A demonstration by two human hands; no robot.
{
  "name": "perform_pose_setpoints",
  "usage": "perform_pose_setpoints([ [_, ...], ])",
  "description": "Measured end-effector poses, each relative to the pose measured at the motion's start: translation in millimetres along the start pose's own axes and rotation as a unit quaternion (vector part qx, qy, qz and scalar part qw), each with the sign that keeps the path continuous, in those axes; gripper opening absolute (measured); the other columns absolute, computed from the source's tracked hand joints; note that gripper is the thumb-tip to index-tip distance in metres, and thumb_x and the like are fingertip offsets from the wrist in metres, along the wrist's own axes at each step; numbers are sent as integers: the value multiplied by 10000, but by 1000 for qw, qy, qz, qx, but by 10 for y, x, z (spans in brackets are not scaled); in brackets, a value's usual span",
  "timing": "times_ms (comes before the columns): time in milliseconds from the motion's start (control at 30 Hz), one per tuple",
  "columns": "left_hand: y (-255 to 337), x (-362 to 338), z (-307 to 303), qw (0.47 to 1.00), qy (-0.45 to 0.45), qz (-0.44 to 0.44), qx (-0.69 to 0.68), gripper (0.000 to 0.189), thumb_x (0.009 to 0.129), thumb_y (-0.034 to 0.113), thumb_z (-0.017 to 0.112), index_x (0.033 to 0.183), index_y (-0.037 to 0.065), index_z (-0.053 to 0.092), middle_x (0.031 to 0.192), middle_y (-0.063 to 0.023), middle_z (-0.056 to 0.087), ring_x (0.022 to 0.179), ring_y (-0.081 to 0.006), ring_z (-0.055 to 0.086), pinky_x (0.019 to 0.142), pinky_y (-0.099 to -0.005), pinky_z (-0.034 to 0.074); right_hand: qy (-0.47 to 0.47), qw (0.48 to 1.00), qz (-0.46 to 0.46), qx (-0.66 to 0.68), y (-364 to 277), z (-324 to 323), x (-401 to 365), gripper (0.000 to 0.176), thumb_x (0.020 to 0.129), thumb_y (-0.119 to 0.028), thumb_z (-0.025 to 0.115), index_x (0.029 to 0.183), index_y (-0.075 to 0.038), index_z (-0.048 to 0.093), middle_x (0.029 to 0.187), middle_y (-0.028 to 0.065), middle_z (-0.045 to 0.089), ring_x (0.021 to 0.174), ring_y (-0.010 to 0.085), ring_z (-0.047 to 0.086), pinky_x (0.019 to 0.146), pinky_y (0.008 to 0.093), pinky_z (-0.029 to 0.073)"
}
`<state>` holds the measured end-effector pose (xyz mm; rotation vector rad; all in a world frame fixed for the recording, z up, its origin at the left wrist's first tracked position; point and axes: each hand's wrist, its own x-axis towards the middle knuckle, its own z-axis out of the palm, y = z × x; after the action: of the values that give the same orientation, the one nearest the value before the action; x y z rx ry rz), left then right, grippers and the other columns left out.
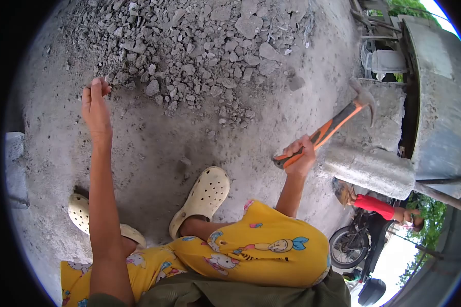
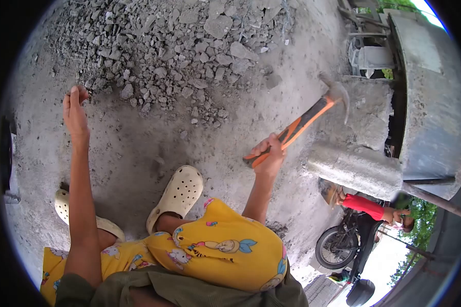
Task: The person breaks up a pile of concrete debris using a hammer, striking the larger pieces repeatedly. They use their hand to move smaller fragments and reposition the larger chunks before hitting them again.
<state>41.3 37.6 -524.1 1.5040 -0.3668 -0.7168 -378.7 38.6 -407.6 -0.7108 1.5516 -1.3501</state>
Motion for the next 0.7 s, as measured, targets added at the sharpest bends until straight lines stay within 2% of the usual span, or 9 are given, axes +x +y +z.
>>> perform_pose_setpoints([
  [67, -41, 29, 19, 1000, 7, -6, -3, 297, 880, 298, 501, 940, 18, 582, 877, -26, 585, 808, -109, 517, 777, -247, 383, -17, 986, -167, 10, -528, 10, 116, 242, 829, -251, 492, 671, -84, 418, 549, 34, 395, 460, 156, 379, 498, 318, 381],
  [167, -141, 43, 35, 1000, -5, -9, -2, 300, 879, 304, 506, 945, 21, 580, 891, -28, 586, 814, -111, 521, 782, -246, 386, 60, 950, -307, 23, -1099, 92, 228, 239, 814, -209, 513, 646, -91, 392, 544, 30, 379, 466, 149, 382, 521, 309, 387],
  [233, -185, 27, 47, 1000, -17, -17, -1, 300, 879, 306, 507, 948, 24, 580, 897, -28, 585, 818, -113, 520, 785, -247, 388, 130, 916, -378, 29, -1253, 117, 350, 251, 807, -187, 517, 622, -88, 381, 528, 30, 372, 458, 149, 380, 510, 310, 388],
  [333, -157, -50, 69, 1000, -18, -14, -5, 298, 879, 309, 509, 953, 28, 579, 880, -24, 580, 815, -110, 518, 788, -249, 390, 178, 911, -370, 36, -984, 82, 576, 276, 797, -156, 516, 578, -89, 364, 493, 26, 355, 428, 148, 371, 472, 307, 384],
  [400, -149, -70, 53, 1000, -17, -19, 6, 303, 879, 314, 508, 954, 29, 579, 874, -23, 578, 815, -108, 517, 793, -251, 387, 195, 936, -294, 13, -403, -71, 778, 295, 777, -143, 542, 550, -97, 358, 461, 24, 374, 374, 135, 378, 403, 300, 369],
  [467, -118, -80, 39, 999, -10, -23, 22, 312, 878, 323, 508, 956, 29, 579, 869, -22, 576, 816, -107, 516, 800, -254, 382, 198, 972, -110, -61, 329, -183, 808, 221, 768, -133, 548, 618, -80, 396, 465, 34, 392, 366, 146, 399, 383, 306, 370],
  [500, -112, -84, 33, 999, -16, -20, 19, 316, 877, 326, 507, 956, 28, 580, 871, -23, 577, 818, -107, 516, 805, -256, 379, 190, 974, 51, -109, 602, -230, 768, 192, 762, -130, 553, 649, -82, 405, 478, 29, 399, 367, 156, 403, 374, 316, 364],
  [567, -94, -46, 14, 1000, -21, -10, 14, 326, 876, 332, 507, 957, 25, 580, 875, -25, 578, 822, -108, 515, 815, -260, 373, 114, 969, 165, -143, 767, -174, 607, 198, 761, -162, 572, 663, -92, 414, 490, 23, 402, 378, 159, 405, 387, 325, 369],
  [700, 25, -48, 34, 1000, -13, 1, 13, 323, 875, 322, 510, 958, 18, 581, 887, -30, 584, 827, -114, 518, 815, -256, 374, 65, 988, 132, -50, 431, -157, 382, 227, 788, -226, 571, 666, -104, 424, 495, 18, 402, 395, 157, 405, 409, 328, 370],
])
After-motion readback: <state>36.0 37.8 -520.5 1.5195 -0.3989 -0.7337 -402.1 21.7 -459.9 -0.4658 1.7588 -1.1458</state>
